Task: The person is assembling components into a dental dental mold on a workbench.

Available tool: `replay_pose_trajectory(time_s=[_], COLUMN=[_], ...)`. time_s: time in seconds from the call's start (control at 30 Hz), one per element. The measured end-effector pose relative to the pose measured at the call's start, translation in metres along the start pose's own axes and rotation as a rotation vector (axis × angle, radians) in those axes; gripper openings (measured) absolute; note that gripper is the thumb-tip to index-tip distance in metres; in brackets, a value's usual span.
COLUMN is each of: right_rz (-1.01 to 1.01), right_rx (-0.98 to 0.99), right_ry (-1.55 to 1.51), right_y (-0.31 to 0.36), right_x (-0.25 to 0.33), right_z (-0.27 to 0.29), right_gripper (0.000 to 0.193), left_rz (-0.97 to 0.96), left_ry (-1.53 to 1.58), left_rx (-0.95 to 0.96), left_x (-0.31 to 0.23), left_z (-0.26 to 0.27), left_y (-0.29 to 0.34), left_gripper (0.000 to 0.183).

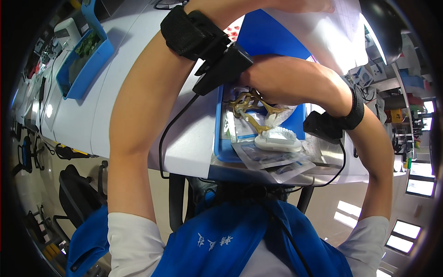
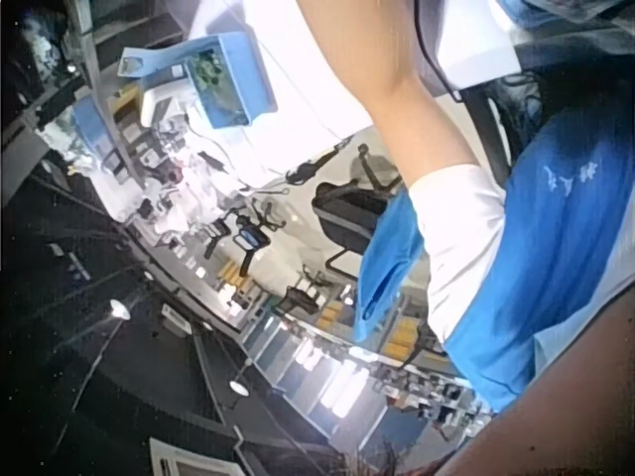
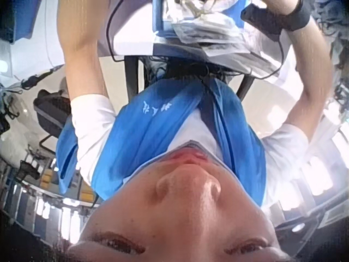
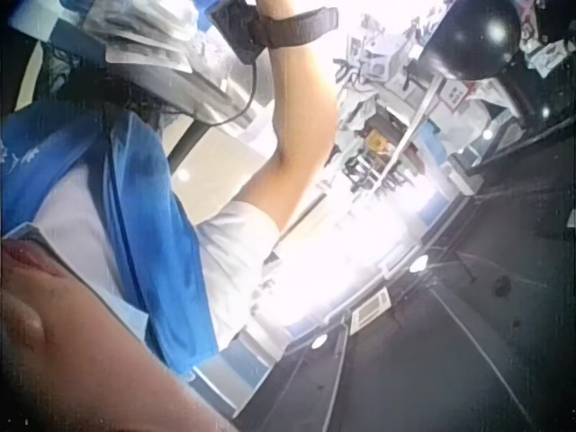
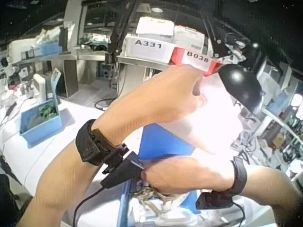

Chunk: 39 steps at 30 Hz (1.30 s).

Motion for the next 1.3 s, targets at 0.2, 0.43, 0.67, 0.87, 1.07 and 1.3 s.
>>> replay_pose_trajectory(time_s=[0.2, 0.43, 0.67, 0.87, 1.07, 1.3], right_rz=[0.086, 0.135, 0.046, -0.262, -0.331, -0.291], right_rx=[-0.081, -0.116, -0.303, -0.112, -0.184, -0.439], right_ry=[-0.037, -0.067, -0.03, -0.244, -0.38, -0.182], right_y=[0.004, 0.01, 0.081, 0.171, 0.161, 0.183], right_x=[0.004, 0.005, 0.01, -0.006, -0.071, -0.037], right_z=[0.001, 0.005, 0.037, 0.013, -0.041, -0.034], right_gripper=[0.03, 0.034, 0.061, 0.047, 0.031, 0.031], left_rz=[0.101, 0.113, 0.166, 0.019, 0.099, 0.049], left_ry=[0.029, 0.052, 0.044, -0.224, 0.207, -0.284], left_rx=[0.095, 0.13, 0.092, 0.107, 0.153, 0.171], left_x=[-0.006, 0.002, -0.009, -0.077, -0.056, -0.102], left_z=[0.005, -0.002, 0.011, 0.046, 0.029, 0.042], left_y=[-0.002, 0.0, -0.003, 0.002, -0.009, -0.005], left_gripper=[0.029, 0.03, 0.028, 0.027, 0.029, 0.029])
Point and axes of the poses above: each hand's wrist, its own y-axis away from the middle knuckle, its own z-axis out of the back of the hand, x = y × z, the point moved 7 cm from there along -y, towards the middle knuckle, and after that the axes turned 2 degrees about z, right-handed, at the moved point
